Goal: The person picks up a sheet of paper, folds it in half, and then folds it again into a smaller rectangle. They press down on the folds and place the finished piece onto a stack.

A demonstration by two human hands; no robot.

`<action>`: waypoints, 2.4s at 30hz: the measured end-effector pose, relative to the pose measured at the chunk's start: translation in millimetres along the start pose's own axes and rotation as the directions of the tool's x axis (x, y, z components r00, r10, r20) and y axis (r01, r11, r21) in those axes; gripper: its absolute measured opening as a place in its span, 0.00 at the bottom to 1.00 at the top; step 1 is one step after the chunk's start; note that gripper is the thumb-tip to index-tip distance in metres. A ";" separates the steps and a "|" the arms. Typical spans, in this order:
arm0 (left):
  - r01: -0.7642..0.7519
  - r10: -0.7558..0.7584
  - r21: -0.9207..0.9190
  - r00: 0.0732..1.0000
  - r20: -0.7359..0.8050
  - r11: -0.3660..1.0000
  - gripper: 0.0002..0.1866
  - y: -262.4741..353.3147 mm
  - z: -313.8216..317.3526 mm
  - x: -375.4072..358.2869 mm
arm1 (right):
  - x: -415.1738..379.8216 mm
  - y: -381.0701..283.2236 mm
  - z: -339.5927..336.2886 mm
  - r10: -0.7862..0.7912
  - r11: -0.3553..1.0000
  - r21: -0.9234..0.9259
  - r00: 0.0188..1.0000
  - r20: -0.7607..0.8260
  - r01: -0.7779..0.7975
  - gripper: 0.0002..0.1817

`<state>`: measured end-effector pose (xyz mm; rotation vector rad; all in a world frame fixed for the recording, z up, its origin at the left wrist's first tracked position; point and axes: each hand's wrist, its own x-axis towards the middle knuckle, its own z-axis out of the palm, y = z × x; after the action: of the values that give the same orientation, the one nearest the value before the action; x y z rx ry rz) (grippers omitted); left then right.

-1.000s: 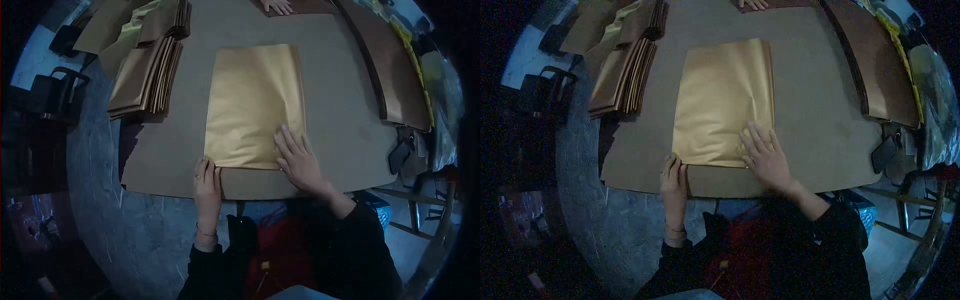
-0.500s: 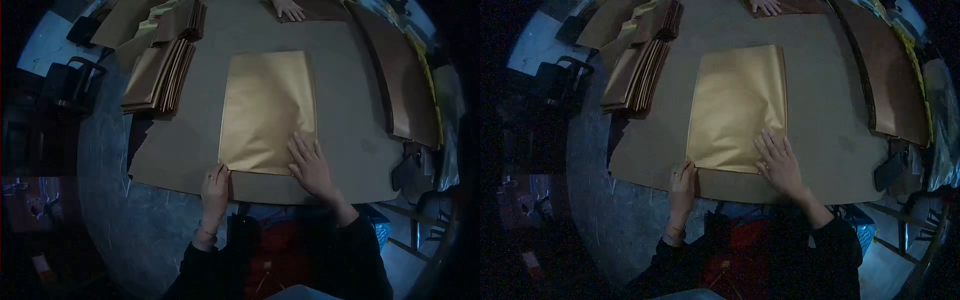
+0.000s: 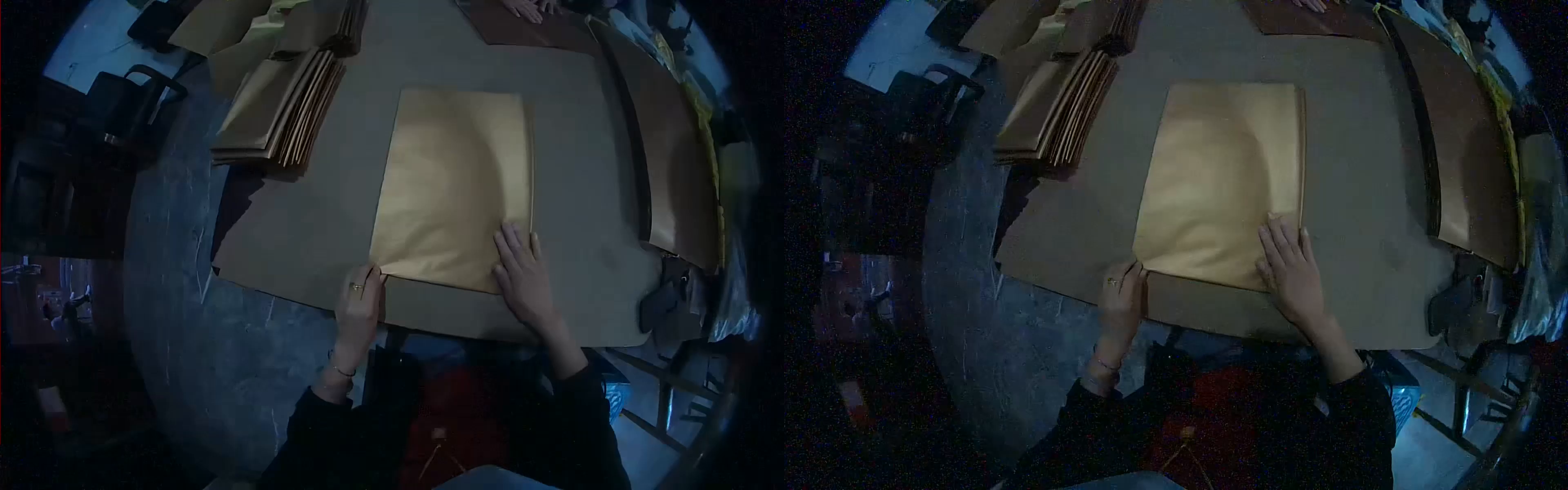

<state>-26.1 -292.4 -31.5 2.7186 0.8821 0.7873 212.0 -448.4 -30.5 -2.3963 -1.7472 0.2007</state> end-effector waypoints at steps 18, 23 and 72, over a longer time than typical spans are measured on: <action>0.096 -0.097 -0.032 0.994 -0.046 0.995 0.11 7.9 3.9 4.5 | 1.5 -5.9 -5.0 0.049 0.998 0.045 0.999 0.014 -0.050 0.28; -0.004 -0.023 -0.215 0.992 -0.123 0.977 0.11 52.2 14.3 13.2 | 1.5 -5.6 -5.7 0.015 1.000 0.017 1.000 -0.018 -0.014 0.28; -0.278 0.352 -0.339 0.918 0.182 0.899 0.35 106.5 63.2 -10.4 | -31.8 11.7 -31.0 -0.119 0.993 0.057 0.958 0.262 0.107 0.28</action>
<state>53.3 -385.0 -55.5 2.6273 0.2384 0.5712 219.5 -484.0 -2.5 -2.3188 -1.9630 0.5612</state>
